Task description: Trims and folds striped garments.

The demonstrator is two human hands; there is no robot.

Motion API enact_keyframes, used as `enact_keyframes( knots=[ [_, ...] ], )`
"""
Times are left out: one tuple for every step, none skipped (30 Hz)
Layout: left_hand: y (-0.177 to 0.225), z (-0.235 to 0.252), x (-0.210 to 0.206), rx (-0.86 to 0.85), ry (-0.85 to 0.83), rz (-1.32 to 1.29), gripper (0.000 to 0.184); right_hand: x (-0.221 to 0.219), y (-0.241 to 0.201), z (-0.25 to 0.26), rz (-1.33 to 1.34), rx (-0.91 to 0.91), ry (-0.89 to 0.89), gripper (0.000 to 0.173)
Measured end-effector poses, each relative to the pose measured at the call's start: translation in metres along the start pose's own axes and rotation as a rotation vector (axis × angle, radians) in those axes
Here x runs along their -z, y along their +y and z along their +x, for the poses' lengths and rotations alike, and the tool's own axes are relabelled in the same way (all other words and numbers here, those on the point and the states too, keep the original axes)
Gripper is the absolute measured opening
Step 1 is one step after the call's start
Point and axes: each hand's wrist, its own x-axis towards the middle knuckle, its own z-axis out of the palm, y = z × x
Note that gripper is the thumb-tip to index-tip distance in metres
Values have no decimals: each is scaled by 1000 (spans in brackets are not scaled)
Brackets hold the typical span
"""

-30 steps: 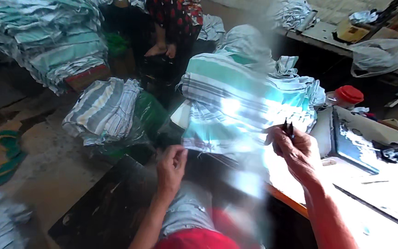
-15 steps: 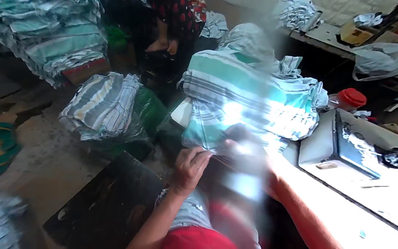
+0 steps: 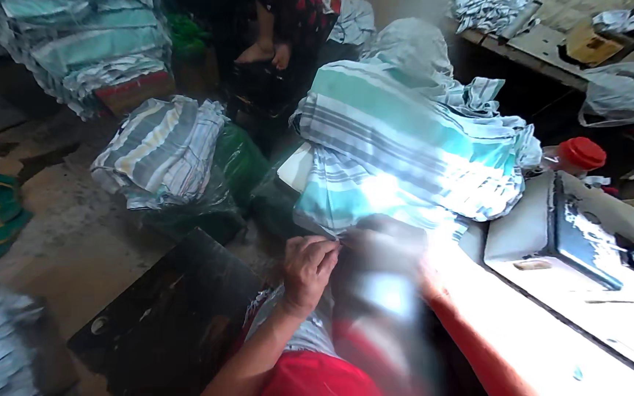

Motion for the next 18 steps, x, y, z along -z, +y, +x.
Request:
enact_keyframes(
  knots=[
    [1,1,0,2,3,-5,8,-2,0,1,-22,19,11,21],
    [1,1,-1,3,7,-9,8,-5,0,1,-48,48,38,20],
    [1,1,-1,4,5,-13,8,-10,3,0,-73,86,81,19],
    [1,1,0,8,1,-16,8,-16,7,-2,-94,133,130,19],
    [2,1,0,14,-6,-20,7,-19,9,-2,-105,163,157,18],
    [3,2,1,24,-11,-26,7,-22,10,-2,-116,183,171,17],
    [4,2,1,36,-15,-34,7,-23,10,-2,-122,202,182,16],
    [5,2,1,48,-16,-42,8,-23,10,-1,-127,221,185,15],
    [5,2,1,58,-15,-48,8,-24,10,-1,-131,229,176,15],
    [4,2,1,65,-15,-57,8,-24,10,-1,-124,229,172,16],
    [4,2,1,69,-14,-66,8,-25,11,-1,-112,217,174,16],
    [3,1,1,69,-12,-75,8,-27,11,-1,-92,196,177,16],
    [1,1,1,64,-12,-76,7,-27,11,-1,-68,169,170,17],
    [-1,1,1,59,-10,-75,7,-26,11,0,-37,150,165,18],
    [-2,1,2,55,-4,-78,7,-25,10,0,-18,139,163,19],
    [-4,1,2,54,4,-81,7,-25,10,0,-17,137,168,19],
    [-4,2,3,56,14,-86,8,-26,11,0,-25,142,184,19],
    [-4,3,4,65,23,-91,8,-26,12,-1,-31,140,187,20]
  ],
)
